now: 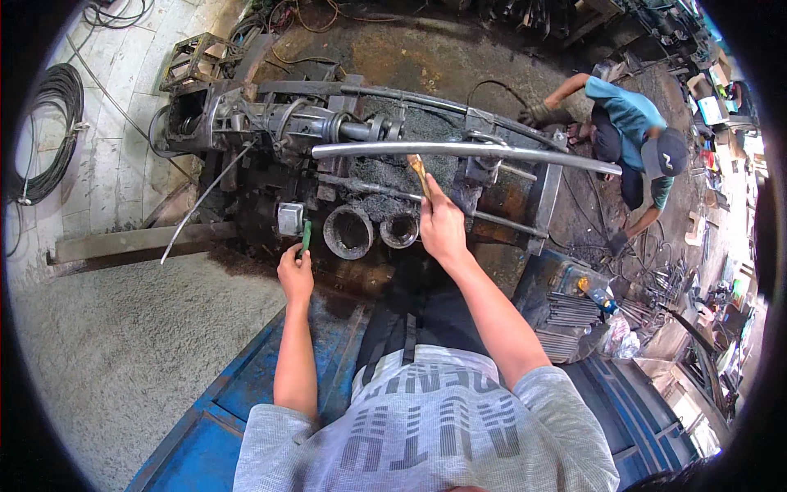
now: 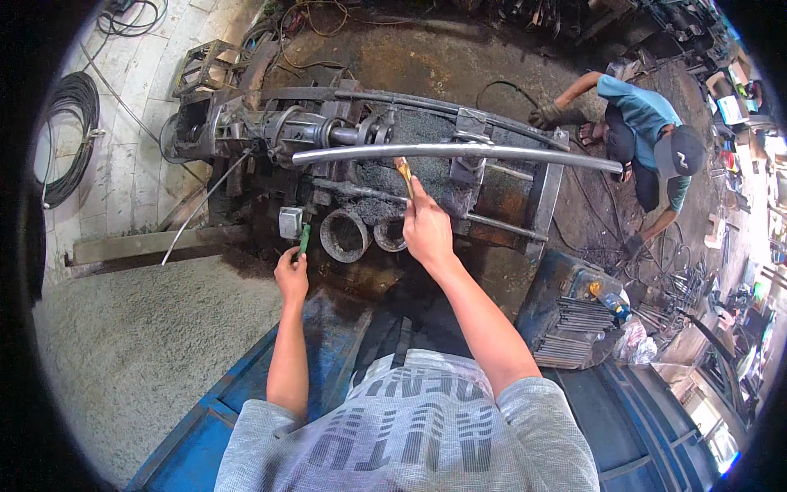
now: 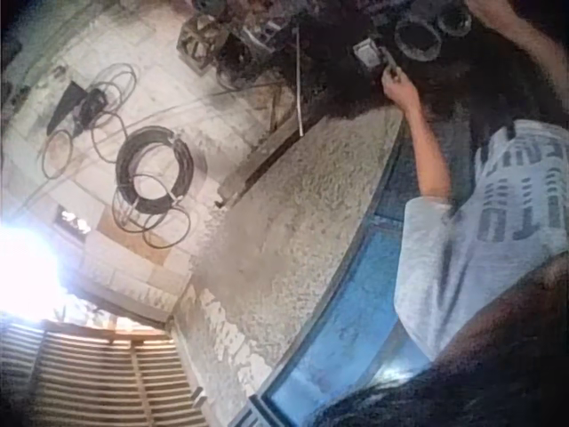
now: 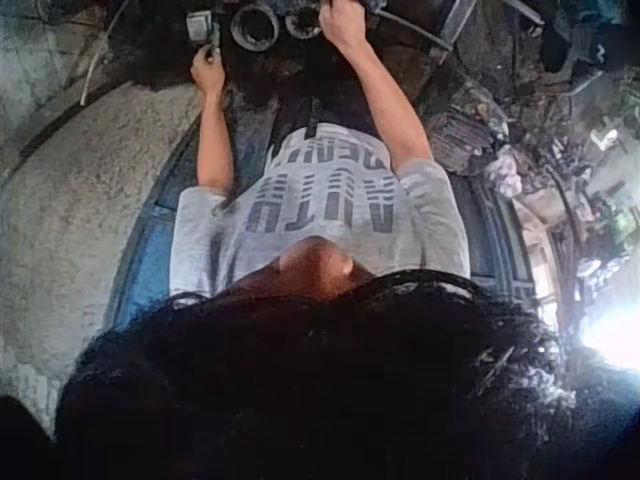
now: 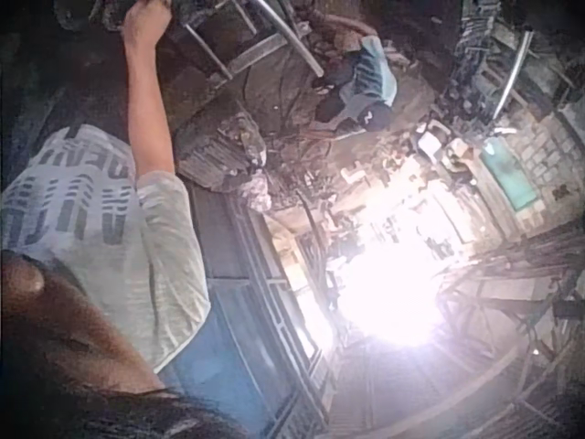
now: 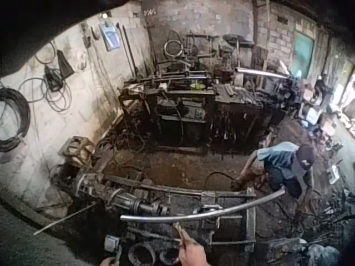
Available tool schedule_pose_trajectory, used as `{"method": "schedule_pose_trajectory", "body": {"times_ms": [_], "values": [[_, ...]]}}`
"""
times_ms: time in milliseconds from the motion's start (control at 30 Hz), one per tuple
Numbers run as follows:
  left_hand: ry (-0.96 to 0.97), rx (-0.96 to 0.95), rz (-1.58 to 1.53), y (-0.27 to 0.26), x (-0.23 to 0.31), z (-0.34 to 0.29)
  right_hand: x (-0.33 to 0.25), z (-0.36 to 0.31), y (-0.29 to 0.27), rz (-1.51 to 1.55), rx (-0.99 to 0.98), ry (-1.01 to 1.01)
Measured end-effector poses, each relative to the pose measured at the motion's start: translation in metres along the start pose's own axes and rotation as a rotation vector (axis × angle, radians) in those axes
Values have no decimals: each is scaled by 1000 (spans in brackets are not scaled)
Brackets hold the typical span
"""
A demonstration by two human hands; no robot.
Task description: Operating a manual lathe to machine a metal rod and cleaning the gear box area.
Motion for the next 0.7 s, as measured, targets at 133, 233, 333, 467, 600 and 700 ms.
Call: {"method": "schedule_pose_trajectory", "body": {"times_ms": [133, 233, 333, 467, 600, 700], "values": [[-15, -26, -10, 2, -9, 1, 10, -11, 10, -38, -57, 66], [43, 20, -37, -2, -11, 1, 1, -13, 8, -10, 1, 15], [39, 5, 4, 1, 6, -1, 9, -3, 3, -21, -11, 78], [24, -8, 26, -2, 3, 0, 12, -18, 3, -8, 10, 20], [-8, -11, 8, -4, 4, 0, 10, -31, 1, 7, 42, -18], [6, -10, 8, -4, 9, -1, 7, -21, 2, -8, 34, -12]]}}
Point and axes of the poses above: each hand's wrist, its own z-axis towards the middle knuckle, its own y-axis out of the palm, x = y × z, the point moved 8 cm from there along z, towards the middle knuckle, and after that the axes turned 6 degrees about -y, right-handed, at the moved point
